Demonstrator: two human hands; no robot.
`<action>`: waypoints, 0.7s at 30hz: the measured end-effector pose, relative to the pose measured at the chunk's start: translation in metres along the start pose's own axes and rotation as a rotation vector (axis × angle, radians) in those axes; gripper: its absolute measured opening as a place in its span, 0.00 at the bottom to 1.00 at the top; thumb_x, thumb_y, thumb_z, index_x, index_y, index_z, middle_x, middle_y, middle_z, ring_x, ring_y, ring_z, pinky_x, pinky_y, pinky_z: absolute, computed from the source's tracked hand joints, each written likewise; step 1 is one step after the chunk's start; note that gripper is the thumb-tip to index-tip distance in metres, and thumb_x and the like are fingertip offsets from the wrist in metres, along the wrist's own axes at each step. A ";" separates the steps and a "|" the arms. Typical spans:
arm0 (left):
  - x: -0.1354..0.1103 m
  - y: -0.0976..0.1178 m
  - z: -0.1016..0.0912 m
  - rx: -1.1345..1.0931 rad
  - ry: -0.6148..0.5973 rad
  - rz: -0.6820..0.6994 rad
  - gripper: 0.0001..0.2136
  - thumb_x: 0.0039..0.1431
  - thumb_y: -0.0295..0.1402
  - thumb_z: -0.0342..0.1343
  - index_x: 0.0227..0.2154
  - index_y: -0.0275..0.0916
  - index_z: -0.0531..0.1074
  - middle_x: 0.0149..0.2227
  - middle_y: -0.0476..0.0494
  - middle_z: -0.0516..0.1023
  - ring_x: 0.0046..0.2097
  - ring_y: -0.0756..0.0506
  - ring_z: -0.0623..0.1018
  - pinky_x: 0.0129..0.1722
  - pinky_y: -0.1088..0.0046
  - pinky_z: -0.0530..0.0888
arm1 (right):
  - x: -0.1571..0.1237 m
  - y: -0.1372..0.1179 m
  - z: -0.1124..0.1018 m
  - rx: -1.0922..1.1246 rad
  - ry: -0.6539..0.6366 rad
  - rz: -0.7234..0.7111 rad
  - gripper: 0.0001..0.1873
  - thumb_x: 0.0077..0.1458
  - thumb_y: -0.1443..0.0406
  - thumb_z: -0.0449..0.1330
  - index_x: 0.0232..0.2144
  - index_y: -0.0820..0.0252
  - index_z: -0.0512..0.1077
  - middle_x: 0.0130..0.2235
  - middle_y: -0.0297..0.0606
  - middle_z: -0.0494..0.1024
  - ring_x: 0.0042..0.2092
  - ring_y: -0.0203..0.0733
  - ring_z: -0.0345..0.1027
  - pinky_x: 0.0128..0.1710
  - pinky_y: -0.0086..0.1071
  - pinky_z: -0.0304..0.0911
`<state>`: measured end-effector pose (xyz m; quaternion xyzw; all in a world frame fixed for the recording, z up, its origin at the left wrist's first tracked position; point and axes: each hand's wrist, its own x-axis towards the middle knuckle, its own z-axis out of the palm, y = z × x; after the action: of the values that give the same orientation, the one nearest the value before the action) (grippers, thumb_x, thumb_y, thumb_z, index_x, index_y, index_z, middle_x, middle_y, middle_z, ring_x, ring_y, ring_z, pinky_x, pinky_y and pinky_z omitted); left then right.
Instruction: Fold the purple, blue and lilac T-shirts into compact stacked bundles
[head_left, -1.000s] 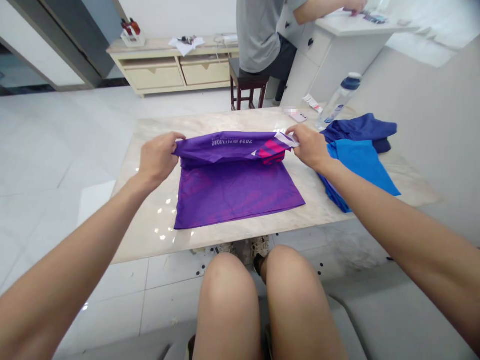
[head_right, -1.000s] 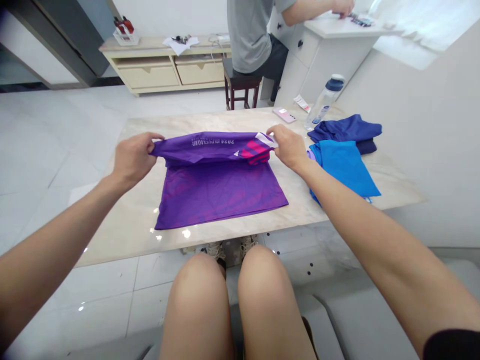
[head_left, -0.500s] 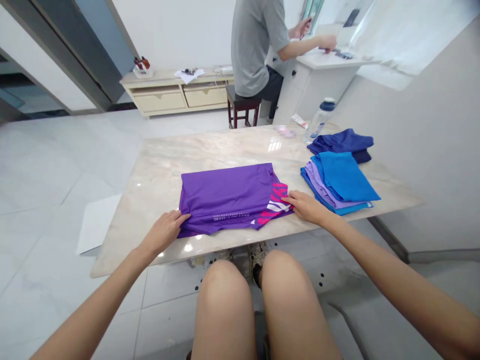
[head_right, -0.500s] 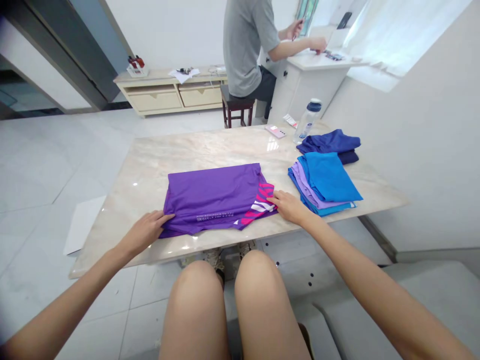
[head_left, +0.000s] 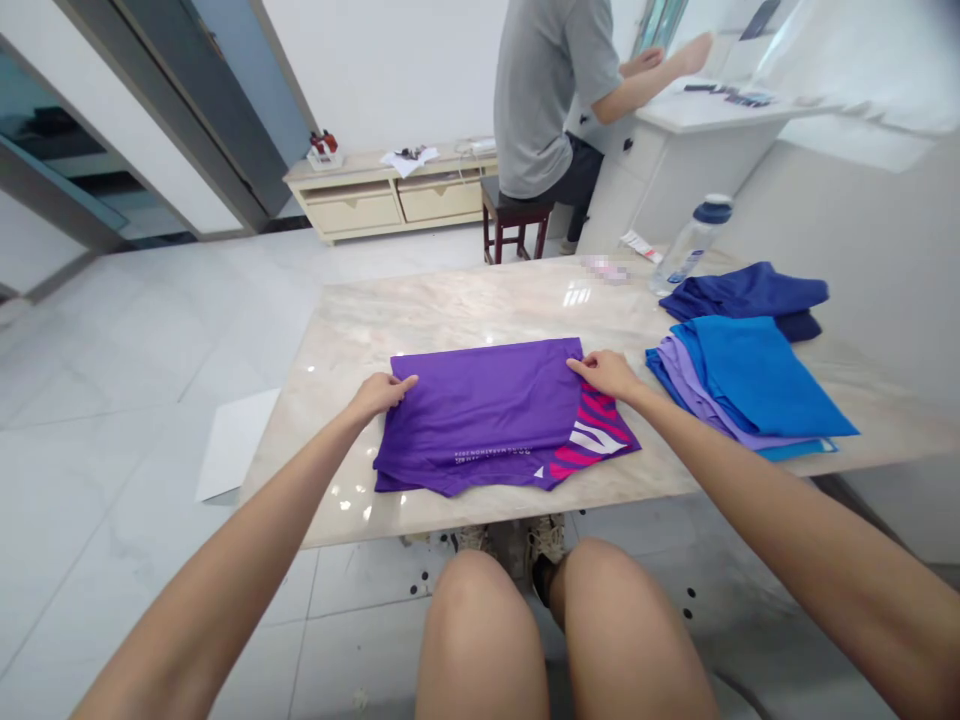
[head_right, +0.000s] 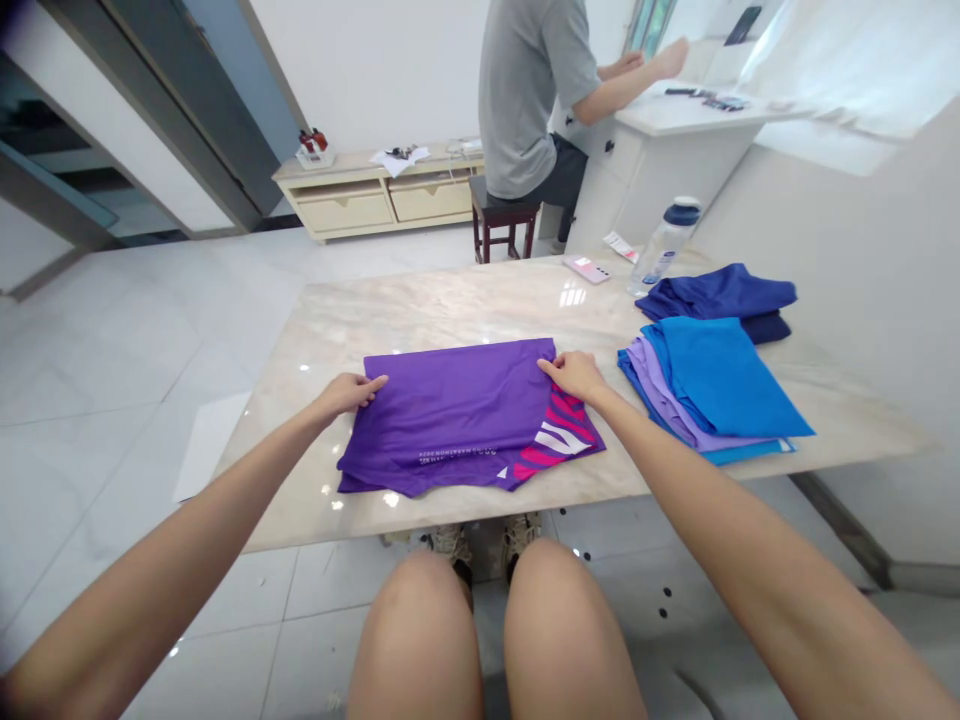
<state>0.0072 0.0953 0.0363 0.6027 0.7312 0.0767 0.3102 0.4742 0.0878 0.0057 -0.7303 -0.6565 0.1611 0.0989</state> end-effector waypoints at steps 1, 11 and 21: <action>0.006 0.004 0.003 0.046 0.009 -0.016 0.25 0.60 0.60 0.59 0.21 0.42 0.74 0.28 0.37 0.82 0.35 0.38 0.83 0.34 0.67 0.76 | 0.006 -0.003 0.004 -0.010 0.002 0.017 0.24 0.70 0.49 0.60 0.30 0.59 0.82 0.35 0.47 0.86 0.42 0.53 0.80 0.47 0.38 0.67; 0.031 -0.006 0.006 0.254 0.170 -0.095 0.22 0.64 0.57 0.58 0.33 0.42 0.83 0.37 0.34 0.87 0.47 0.33 0.85 0.46 0.62 0.78 | 0.025 -0.009 0.000 0.180 -0.004 -0.002 0.18 0.65 0.56 0.64 0.25 0.57 0.73 0.28 0.37 0.79 0.32 0.41 0.70 0.36 0.33 0.58; 0.027 0.013 -0.008 0.267 0.311 -0.006 0.13 0.65 0.45 0.61 0.39 0.43 0.84 0.46 0.36 0.88 0.51 0.32 0.84 0.51 0.59 0.78 | 0.045 0.003 0.006 0.373 0.004 0.131 0.18 0.62 0.55 0.67 0.24 0.57 0.72 0.23 0.32 0.70 0.29 0.39 0.63 0.34 0.33 0.60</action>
<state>0.0114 0.1254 0.0392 0.6173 0.7757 0.0701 0.1111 0.4788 0.1320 -0.0062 -0.7409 -0.5661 0.2844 0.2231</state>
